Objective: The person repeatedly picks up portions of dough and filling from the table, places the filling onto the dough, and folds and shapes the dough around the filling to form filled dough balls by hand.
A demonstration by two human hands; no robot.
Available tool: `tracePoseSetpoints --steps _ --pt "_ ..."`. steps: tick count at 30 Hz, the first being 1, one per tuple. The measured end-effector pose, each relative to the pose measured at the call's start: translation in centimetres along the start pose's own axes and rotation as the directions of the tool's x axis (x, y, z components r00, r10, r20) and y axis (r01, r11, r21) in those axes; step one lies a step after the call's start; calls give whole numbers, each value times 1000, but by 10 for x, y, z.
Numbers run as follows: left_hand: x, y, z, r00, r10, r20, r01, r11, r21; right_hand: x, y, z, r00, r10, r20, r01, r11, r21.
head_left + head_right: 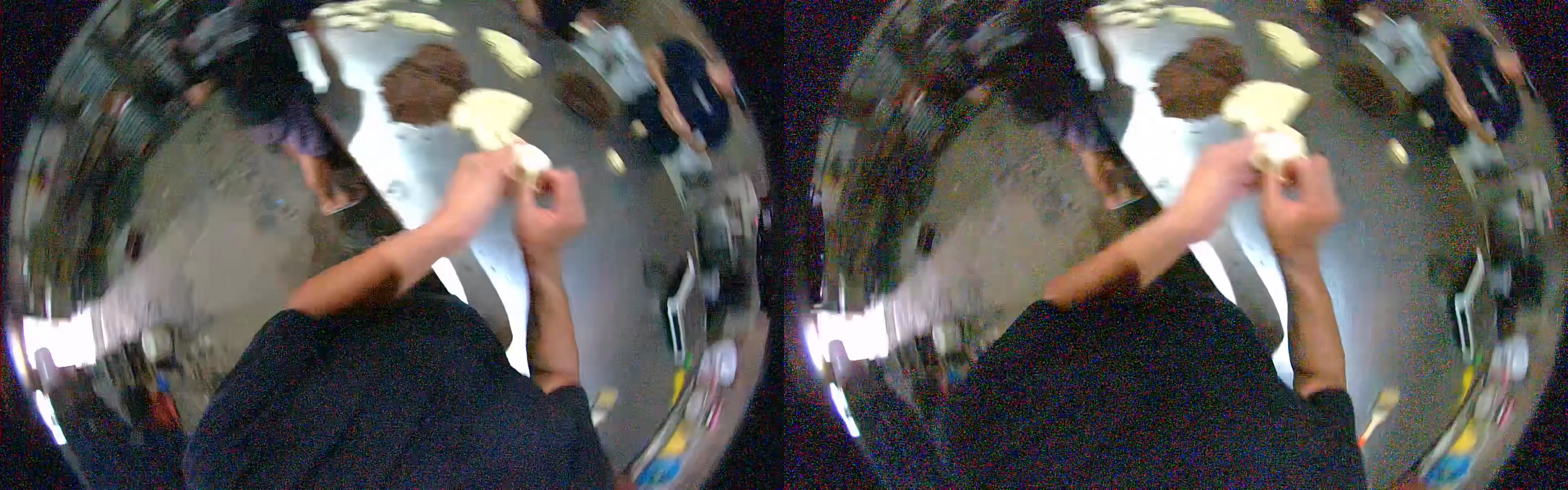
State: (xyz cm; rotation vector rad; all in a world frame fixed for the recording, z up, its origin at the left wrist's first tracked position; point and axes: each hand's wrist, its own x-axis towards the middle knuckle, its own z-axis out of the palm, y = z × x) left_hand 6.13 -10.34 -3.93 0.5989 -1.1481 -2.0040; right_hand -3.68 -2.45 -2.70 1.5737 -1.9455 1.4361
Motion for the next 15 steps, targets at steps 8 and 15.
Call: tracePoseSetpoints --steps 8,15 --pt "-23 31 33 999 -28 -24 30 996 84 -13 -27 -23 981 -22 -192 49 990 135" --pt "-21 22 45 960 -57 275 -64 909 413 -21 -6 -42 948 -204 -246 179 977 -120"
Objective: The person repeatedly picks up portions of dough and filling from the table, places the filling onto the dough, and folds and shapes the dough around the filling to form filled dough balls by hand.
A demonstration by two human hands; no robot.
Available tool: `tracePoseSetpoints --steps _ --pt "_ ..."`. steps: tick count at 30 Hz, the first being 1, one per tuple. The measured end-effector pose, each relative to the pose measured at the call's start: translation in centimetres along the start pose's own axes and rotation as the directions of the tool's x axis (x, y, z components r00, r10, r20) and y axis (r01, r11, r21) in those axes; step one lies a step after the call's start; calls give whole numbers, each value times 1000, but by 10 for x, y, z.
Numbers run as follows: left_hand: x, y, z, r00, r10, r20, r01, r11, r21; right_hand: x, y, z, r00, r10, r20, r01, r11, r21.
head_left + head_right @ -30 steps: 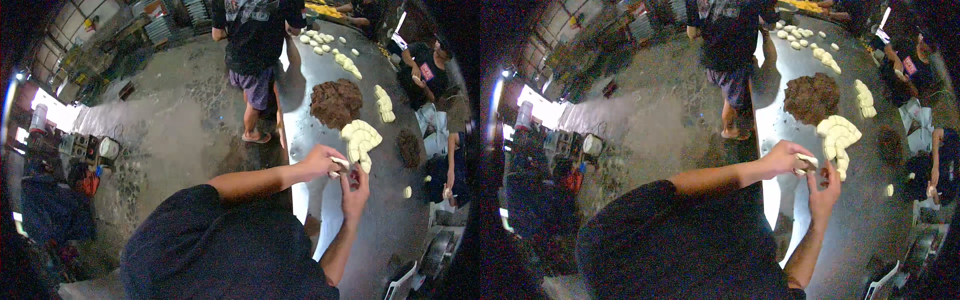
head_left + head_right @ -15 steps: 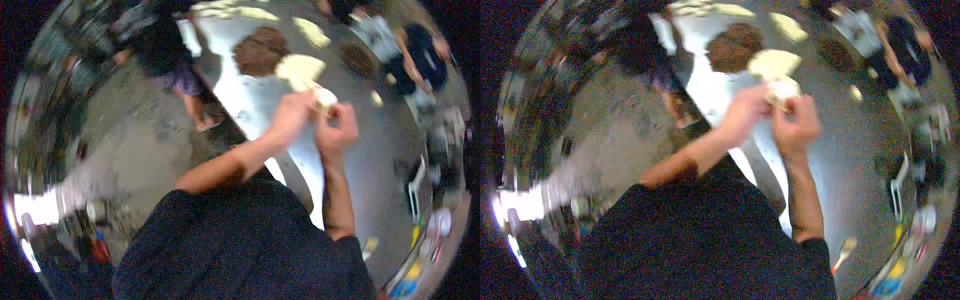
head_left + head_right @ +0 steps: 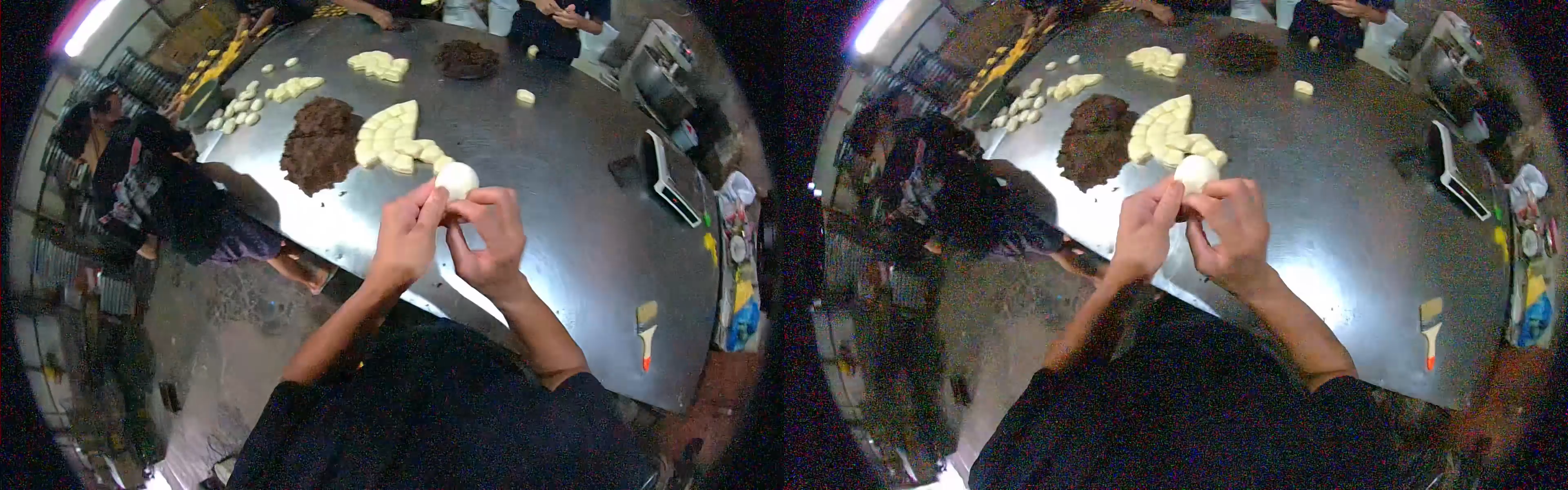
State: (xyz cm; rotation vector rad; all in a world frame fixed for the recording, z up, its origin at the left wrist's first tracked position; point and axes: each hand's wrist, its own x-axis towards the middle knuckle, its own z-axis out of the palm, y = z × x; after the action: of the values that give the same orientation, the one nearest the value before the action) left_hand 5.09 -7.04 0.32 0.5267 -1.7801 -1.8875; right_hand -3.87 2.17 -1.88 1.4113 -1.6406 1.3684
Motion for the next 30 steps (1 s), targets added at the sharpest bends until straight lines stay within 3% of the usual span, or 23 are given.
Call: tracePoseSetpoints --steps 1,2,3,4,5,6,8,10,11,13,15,17,18,20,22,23,24,26,27,28,29,30 --pt "3 -3 -1 998 -56 -21 51 982 -181 4 -9 -6 998 59 -31 -57 997 58" --pt "3 -5 0 997 -75 -19 71 983 -168 1 -15 -11 990 129 -56 -123 986 109" --pt "1 -8 6 997 -70 -28 64 985 -161 -10 -15 -17 980 191 -53 -189 981 47" --pt "2 -13 14 997 -65 -30 59 985 -162 -13 -2 -16 987 152 -44 -154 988 -32" --pt "2 -19 17 999 -50 -2 50 999 4 -18 9 -15 980 194 -45 -194 981 -12" --pt "1 -13 22 993 -112 41 111 993 30 -25 16 -16 970 240 -44 -240 971 4" --pt "4 -17 20 970 -211 121 212 977 3 -29 24 -19 999 49 -13 -50 991 -126" --pt "9 -22 16 979 -29 203 3 992 127 -36 12 -22 996 55 76 -40 981 -191" --pt "14 -25 11 969 -29 247 12 997 72 -41 5 -27 987 94 128 -73 985 -157" --pt "18 -37 0 982 -48 183 7 976 218 -55 -3 -31 968 154 199 -133 984 -117" --pt "17 -66 -12 985 -101 142 58 959 276 -79 2 -43 927 293 235 -320 943 88" --pt "14 -108 -32 987 -159 -29 156 890 428 -96 9 -52 882 411 231 -434 899 57" --pt "15 -144 -50 983 -183 -23 175 885 432 -106 12 -54 834 509 211 -526 850 27" --pt "12 -213 -79 935 -318 159 236 889 392 -123 23 -52 792 555 255 -573 820 -5" --pt "7 -225 -66 738 -627 249 571 777 266 -132 32 -42 803 510 309 -549 834 48" --pt "4 -226 -65 728 -623 287 628 774 85 -130 35 -37 802 498 330 -548 833 75" --pt "7 -227 -64 726 -625 288 632 771 80 -123 37 -31 798 499 336 -550 832 71" --pt "10 -228 -60 739 -671 -61 643 675 363 -94 36 -23 803 485 346 -562 809 169" --pt "8 -219 -48 771 -574 -274 627 611 484 -74 37 -17 839 453 301 -517 836 184" --pt "3 -238 -56 768 -571 -292 634 611 473 -52 37 -12 875 413 252 -465 862 202" --pt "-1 -276 -71 839 -505 -201 542 747 385 -29 37 -10 884 390 257 -447 866 225" --pt "1 -305 -88 907 -401 -128 421 861 285 -4 35 -8 934 291 209 -331 924 192"
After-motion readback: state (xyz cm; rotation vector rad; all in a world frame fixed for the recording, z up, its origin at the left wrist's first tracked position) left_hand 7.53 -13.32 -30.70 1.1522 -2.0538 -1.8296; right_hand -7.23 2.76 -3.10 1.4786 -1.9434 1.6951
